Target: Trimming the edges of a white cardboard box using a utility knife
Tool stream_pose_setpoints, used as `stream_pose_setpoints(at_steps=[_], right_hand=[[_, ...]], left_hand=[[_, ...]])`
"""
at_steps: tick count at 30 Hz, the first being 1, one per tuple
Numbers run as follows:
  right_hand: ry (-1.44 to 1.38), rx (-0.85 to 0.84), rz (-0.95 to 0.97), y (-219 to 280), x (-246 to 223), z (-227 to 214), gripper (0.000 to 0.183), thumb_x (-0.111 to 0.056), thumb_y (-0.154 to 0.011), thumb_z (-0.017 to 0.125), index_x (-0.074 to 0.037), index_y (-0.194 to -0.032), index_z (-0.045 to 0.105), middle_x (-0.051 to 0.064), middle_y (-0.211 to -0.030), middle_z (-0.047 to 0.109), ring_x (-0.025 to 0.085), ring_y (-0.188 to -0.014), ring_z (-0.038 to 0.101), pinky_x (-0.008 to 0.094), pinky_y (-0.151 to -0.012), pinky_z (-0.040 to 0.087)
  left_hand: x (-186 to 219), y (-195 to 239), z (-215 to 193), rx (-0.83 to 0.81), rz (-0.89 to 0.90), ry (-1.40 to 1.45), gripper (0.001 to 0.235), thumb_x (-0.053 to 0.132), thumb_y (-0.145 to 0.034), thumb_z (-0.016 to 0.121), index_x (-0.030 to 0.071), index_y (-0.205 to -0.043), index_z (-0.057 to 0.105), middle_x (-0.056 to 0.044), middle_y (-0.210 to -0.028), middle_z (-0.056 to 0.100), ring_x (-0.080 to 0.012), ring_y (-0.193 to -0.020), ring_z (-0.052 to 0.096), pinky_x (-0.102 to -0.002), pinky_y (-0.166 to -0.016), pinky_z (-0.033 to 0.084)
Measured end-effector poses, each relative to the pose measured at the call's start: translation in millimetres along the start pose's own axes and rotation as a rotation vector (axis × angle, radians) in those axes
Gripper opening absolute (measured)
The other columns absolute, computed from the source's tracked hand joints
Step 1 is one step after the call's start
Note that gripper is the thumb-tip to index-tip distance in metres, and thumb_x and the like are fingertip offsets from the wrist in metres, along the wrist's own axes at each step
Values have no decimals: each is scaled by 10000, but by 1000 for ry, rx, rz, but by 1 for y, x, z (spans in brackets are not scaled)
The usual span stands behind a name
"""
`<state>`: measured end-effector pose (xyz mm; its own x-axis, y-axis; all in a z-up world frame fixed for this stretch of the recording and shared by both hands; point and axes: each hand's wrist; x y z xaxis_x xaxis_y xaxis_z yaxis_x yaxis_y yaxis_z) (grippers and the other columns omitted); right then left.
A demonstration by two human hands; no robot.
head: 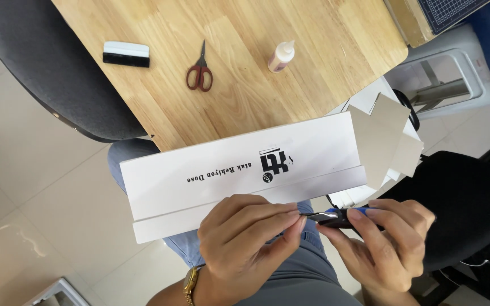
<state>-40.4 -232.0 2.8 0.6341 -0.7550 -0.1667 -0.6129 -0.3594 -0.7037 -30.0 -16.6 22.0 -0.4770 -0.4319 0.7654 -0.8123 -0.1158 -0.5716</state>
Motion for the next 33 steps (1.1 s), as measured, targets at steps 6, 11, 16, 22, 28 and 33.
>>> stream_pose_setpoints(at_steps=[6,11,16,22,28,33], right_hand=[[0,-27,21,-2,-4,1,441,-312,-839,923,13,-1019,685,145,-973,577,320,-800,633,468,-769,493],[-38,-28,68,-2,-3,2,438,-279,-824,927,30,-1011,678,165,-973,578,325,-823,608,463,-790,485],[-54,10,105,3,11,2,423,-236,-841,889,90,-984,659,209,-956,582,352,-803,604,475,-791,491],[-100,16,157,6,21,4,438,-215,-830,895,105,-1019,665,242,-985,567,374,-819,590,453,-773,518],[-119,11,128,-1,17,9,455,-237,-824,899,102,-1002,653,249,-973,567,380,-827,582,473,-769,530],[-152,18,116,-5,14,9,428,-233,-814,893,84,-988,662,211,-954,573,346,-807,588,445,-758,529]], left_hand=[[-5,0,-3,-8,45,-52,153,74,-853,833,128,-928,711,16,-897,771,-147,-676,681,-245,-637,581],[-21,-6,-41,4,-71,-56,159,6,-835,830,34,-927,704,-105,-916,767,-207,-758,753,-302,-723,619],[-121,47,-159,478,-257,-552,228,-270,-1012,759,-45,-979,735,-181,-976,713,-267,-839,611,-354,-784,421],[-202,153,-317,674,-816,-726,112,297,-1122,757,245,-1024,771,67,-1079,784,-73,-994,715,-268,-876,547],[-112,100,-235,383,-803,-696,73,-6,-1386,807,19,-1325,774,-64,-1052,714,-128,-865,710,-174,-677,463],[-115,76,-215,385,-397,-918,279,-297,-1065,876,-179,-1301,783,-274,-1142,792,-316,-1015,786,-337,-858,644]])
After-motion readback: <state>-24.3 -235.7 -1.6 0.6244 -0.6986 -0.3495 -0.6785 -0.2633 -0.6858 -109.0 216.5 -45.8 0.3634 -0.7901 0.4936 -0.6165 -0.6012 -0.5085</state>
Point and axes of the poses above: each hand's wrist, its own y-axis away from the middle knuckle, its own z-axis out of the palm, x = y × z
